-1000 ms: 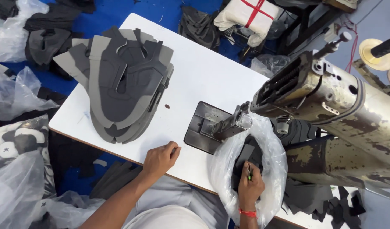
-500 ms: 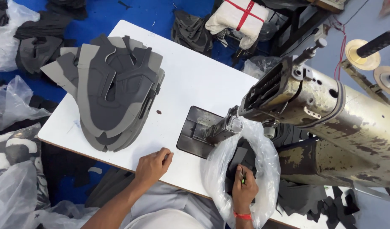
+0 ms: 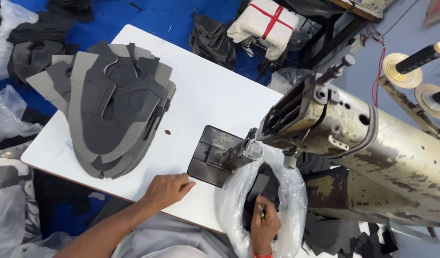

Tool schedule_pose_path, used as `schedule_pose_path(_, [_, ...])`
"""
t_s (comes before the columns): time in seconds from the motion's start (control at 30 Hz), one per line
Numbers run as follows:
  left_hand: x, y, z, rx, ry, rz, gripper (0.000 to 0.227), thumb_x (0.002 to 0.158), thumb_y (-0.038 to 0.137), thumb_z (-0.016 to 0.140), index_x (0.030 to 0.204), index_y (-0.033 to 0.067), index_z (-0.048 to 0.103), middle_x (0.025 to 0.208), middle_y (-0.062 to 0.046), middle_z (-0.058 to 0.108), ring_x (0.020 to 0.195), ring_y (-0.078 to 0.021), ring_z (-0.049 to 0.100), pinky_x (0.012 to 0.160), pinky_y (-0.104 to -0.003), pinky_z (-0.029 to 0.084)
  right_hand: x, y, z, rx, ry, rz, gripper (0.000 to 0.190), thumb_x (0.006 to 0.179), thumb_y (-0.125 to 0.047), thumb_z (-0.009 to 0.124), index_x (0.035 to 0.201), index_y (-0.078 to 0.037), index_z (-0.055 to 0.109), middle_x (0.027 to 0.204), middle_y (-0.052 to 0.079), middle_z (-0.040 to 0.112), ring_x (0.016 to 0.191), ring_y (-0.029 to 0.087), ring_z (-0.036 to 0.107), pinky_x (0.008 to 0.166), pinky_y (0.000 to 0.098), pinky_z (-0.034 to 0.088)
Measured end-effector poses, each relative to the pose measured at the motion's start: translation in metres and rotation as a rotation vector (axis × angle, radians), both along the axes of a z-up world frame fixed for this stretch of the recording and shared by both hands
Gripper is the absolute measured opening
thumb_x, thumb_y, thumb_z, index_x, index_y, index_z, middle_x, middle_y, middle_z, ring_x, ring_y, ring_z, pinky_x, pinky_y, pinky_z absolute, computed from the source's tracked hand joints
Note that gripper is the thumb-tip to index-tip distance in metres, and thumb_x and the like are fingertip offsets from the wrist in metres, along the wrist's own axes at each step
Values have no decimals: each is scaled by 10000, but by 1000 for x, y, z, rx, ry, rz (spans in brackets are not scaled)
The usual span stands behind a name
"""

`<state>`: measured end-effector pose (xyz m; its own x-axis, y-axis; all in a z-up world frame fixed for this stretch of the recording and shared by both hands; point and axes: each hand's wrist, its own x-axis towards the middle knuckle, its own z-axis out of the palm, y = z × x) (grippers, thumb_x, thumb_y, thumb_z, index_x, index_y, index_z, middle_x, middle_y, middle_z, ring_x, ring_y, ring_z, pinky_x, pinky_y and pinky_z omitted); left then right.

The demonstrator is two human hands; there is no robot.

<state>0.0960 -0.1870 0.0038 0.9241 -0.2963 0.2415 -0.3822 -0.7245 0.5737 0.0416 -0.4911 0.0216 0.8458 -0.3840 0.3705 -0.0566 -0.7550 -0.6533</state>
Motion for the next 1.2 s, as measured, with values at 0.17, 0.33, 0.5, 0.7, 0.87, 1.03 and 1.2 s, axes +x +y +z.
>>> schedule_pose_path(0.17, [2, -1, -4, 26, 48, 38, 347, 921, 340, 699, 708, 96, 574, 526, -59, 633, 460, -276, 637, 433, -414, 488, -2, -21, -39, 24, -65, 23, 122, 914, -157, 736, 984, -57, 738, 883, 104, 769, 748, 209, 740, 682, 309, 553])
schedule_pose_path(0.33, [3, 1, -3, -12, 73, 36, 343, 896, 309, 722, 683, 90, 566, 526, -58, 634, 465, -285, 639, 440, -423, 492, 4, -31, -65, 3, -88, 32, 101, 886, -154, 748, 941, -69, 753, 831, 96, 773, 718, 198, 755, 666, 295, 569])
schedule_pose_path(0.5, [-3, 0, -6, -39, 107, 90, 241, 880, 266, 727, 777, 105, 580, 585, -73, 657, 536, -284, 673, 494, -422, 523, 6, -44, -88, 6, -72, 43, 101, 843, -156, 758, 910, -82, 774, 803, 91, 779, 697, 205, 772, 645, 294, 586])
schedule_pose_path(0.7, [-15, -5, 18, -28, -18, 146, 255, 873, 260, 726, 765, 85, 574, 646, -94, 652, 620, -306, 668, 554, -445, 524, -6, -25, -29, 9, -10, 109, 89, 916, -95, 673, 987, -81, 725, 962, 88, 784, 872, 237, 772, 760, 317, 583])
schedule_pose_path(0.87, [-14, -2, 4, -45, 7, 75, 247, 904, 250, 718, 787, 90, 570, 677, -75, 668, 636, -285, 677, 565, -434, 536, 2, -16, -17, -25, -64, 143, 99, 915, -71, 662, 1007, -73, 700, 1003, 98, 765, 904, 259, 756, 775, 330, 571])
schedule_pose_path(1.03, [-13, 1, 4, -72, -53, 46, 248, 916, 245, 707, 786, 91, 562, 689, -64, 667, 649, -276, 676, 571, -427, 534, 1, -7, -10, -63, -72, 118, 104, 932, -68, 685, 1034, -73, 705, 978, 105, 750, 864, 282, 738, 746, 344, 558])
schedule_pose_path(1.2, [-8, -3, -6, -18, -35, 88, 314, 928, 282, 716, 732, 95, 557, 582, -51, 641, 522, -268, 655, 489, -409, 516, 1, -14, -14, -142, -107, 180, 128, 920, -94, 702, 1044, -67, 685, 978, 107, 746, 868, 305, 737, 739, 353, 558])
